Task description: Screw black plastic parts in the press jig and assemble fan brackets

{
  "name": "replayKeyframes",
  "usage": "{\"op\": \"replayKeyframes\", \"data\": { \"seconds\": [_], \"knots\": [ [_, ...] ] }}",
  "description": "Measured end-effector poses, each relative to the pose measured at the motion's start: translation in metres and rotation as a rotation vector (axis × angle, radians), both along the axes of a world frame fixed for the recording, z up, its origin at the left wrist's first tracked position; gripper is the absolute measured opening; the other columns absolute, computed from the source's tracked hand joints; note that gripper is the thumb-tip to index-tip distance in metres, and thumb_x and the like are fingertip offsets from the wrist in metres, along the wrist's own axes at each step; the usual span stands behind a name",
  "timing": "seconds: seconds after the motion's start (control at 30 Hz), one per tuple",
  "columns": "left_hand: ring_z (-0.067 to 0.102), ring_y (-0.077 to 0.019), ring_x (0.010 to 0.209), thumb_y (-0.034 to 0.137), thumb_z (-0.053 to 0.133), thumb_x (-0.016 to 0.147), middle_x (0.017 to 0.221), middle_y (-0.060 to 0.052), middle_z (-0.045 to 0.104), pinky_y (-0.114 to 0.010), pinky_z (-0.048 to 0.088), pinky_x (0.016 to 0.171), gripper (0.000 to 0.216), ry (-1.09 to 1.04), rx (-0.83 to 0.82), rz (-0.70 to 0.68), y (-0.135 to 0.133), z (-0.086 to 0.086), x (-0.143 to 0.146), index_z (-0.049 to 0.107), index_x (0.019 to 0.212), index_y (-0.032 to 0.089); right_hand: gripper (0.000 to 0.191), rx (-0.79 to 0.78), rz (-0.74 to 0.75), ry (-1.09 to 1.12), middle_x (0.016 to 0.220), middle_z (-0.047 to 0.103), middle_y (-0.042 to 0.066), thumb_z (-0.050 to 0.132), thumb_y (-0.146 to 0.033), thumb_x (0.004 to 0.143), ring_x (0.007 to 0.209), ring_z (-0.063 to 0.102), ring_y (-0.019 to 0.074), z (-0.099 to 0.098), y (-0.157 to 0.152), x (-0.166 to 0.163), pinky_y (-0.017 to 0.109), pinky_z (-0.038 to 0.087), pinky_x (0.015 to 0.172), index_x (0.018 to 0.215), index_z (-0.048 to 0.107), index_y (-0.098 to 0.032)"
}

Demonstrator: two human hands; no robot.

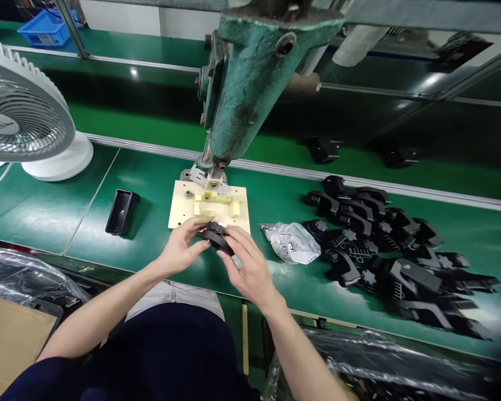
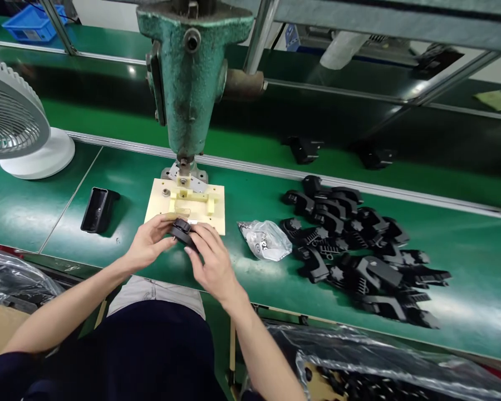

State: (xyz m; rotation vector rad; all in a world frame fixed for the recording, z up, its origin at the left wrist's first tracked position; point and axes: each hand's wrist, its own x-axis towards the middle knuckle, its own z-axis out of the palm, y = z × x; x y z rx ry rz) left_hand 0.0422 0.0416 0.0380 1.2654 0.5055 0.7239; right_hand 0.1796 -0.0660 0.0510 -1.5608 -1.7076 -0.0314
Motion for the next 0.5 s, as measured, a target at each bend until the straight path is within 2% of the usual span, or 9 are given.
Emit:
{"op": "replayKeyframes", "data": {
  "seconds": [0.1, 0.3, 0.43, 0.5],
  "knots": [
    [0.061, -0.0220, 0.108, 0.015, 0.061, 0.075, 0.114, -0.010, 0.065, -0.040, 0.045, 0.101, 0.034, 0.123, 0.329, 0.023, 0.026, -0.004, 0.012, 0.059, 0.109, 0.018, 0.023, -0.003, 0.092, -0.160, 0.118, 0.063, 0.012, 0.054, -0.013, 0.088, 0.116, 0.055, 0.0276, 0.007, 0.022, 0.029, 0.048, 0.054, 0.094, 0.111, 0.056, -0.017],
    [0.053, -0.0260, 0.118, 0.012, 0.055, 0.074, 0.118, -0.012, 0.061, -0.050, 0.041, 0.106, 0.039, 0.187, 0.777, 0.136, 0.050, -0.018, 0.025, 0.058, 0.112, 0.019, 0.029, -0.005, 0.149, -0.284, 0.117, 0.065, 0.011, 0.049, -0.010, 0.085, 0.115, 0.054, 0.0286, 0.006, 0.047, 0.057, 0.049, 0.054, 0.088, 0.113, 0.056, -0.016],
    [0.048, -0.0283, 0.123, 0.011, 0.053, 0.074, 0.122, -0.014, 0.058, -0.052, 0.039, 0.107, 0.039, 0.254, 0.928, 0.182, 0.058, -0.022, 0.030, 0.058, 0.112, 0.017, 0.035, -0.040, 0.175, -0.313, 0.117, 0.064, 0.012, 0.047, -0.012, 0.086, 0.113, 0.053, 0.0290, 0.001, 0.058, 0.070, 0.049, 0.053, 0.088, 0.120, 0.053, -0.016],
    [0.048, -0.0277, 0.123, 0.010, 0.050, 0.073, 0.124, -0.014, 0.057, -0.051, 0.040, 0.107, 0.040, 0.297, 0.934, 0.195, 0.061, -0.021, 0.031, 0.058, 0.111, 0.018, 0.036, -0.056, 0.178, -0.313, 0.118, 0.064, 0.012, 0.046, -0.014, 0.087, 0.112, 0.053, 0.0289, -0.002, 0.064, 0.076, 0.049, 0.053, 0.088, 0.123, 0.052, -0.016]
  ]
}}
